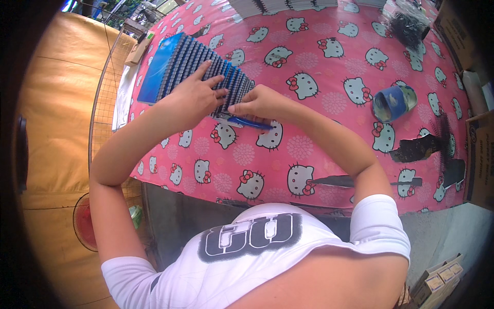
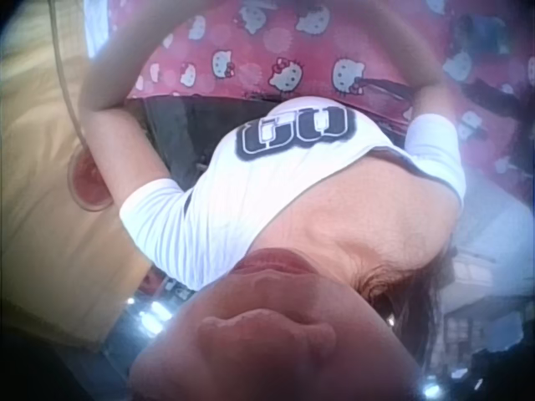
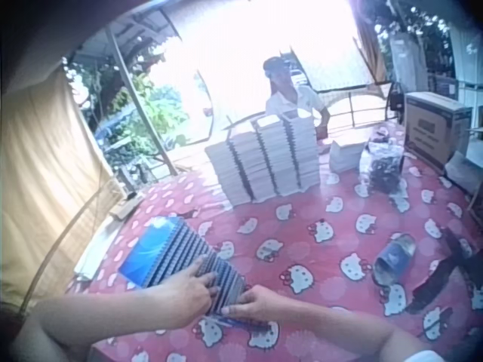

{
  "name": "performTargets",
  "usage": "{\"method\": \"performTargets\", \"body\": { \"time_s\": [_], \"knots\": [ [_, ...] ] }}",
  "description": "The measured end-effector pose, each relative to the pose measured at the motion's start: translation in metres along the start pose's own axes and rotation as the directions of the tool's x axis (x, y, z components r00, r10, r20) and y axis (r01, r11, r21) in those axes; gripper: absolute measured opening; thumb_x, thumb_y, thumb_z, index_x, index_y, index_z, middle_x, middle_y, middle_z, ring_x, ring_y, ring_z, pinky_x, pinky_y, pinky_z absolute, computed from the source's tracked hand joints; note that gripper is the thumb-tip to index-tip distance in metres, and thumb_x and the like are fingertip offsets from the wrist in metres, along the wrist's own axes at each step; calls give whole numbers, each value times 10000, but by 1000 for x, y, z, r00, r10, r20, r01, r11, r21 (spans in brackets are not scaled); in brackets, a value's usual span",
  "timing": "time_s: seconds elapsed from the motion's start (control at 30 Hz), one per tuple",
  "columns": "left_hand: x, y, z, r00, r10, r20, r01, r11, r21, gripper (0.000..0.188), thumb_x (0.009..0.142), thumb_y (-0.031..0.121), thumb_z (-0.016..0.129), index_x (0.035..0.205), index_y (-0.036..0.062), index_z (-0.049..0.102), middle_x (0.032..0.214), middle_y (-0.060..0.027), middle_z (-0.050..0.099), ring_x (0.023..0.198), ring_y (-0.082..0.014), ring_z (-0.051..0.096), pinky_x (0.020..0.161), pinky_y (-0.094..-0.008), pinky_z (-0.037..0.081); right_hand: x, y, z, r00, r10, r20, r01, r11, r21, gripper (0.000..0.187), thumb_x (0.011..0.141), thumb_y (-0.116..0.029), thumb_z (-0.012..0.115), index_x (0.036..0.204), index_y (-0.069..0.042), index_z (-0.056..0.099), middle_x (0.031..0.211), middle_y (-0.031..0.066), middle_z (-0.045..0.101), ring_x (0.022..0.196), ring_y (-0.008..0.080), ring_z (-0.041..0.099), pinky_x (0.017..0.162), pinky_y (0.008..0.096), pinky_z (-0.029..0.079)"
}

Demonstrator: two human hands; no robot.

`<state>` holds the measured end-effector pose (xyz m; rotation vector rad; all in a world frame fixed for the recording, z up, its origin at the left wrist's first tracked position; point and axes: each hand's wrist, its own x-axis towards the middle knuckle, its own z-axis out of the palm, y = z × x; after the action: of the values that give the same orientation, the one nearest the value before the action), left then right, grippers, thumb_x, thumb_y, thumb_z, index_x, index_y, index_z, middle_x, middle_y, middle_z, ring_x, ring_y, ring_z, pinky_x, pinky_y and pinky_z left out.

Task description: The person uses a pair of shears to trim the plastic coil on a stack of notebooks, then places the notebooks into a cardboard box and uses shears to cut open another box containing colored notebooks.

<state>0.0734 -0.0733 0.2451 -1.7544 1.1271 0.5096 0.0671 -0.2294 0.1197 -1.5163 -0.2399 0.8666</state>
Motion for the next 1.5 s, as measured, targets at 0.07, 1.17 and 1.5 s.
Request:
{"method": "performTargets", "body": {
  "time_s": [0.07,1.17,1.5],
  "knots": [
    [1,3,3,993,-14,-119,7,998,-58,489,817,197,583,1301,173,518,1397,7,448,1347,-203,329,1138,-519,103,0,1,3,999,-31,-37,30,999,-27,404,839,-369,673,841,33,634,653,91,617,469,152,577,460,299,469],
    [9,5,0,1000,9,-1,-9,996,-85,267,771,130,610,1024,120,694,1238,6,585,1295,-214,403,1129,-540,116,3,32,21,532,-845,-51,427,320,-846,323,675,-305,752,882,-84,639,848,81,586,806,243,569,681,363,431],
    [18,9,14,983,-16,-182,-8,991,-131,444,809,152,599,1250,200,575,1378,5,470,1346,-213,329,1133,-512,120,5,32,7,955,-288,-77,256,924,-283,364,771,-329,731,928,-19,622,804,94,640,749,188,629,655,331,484]
  ]
}}
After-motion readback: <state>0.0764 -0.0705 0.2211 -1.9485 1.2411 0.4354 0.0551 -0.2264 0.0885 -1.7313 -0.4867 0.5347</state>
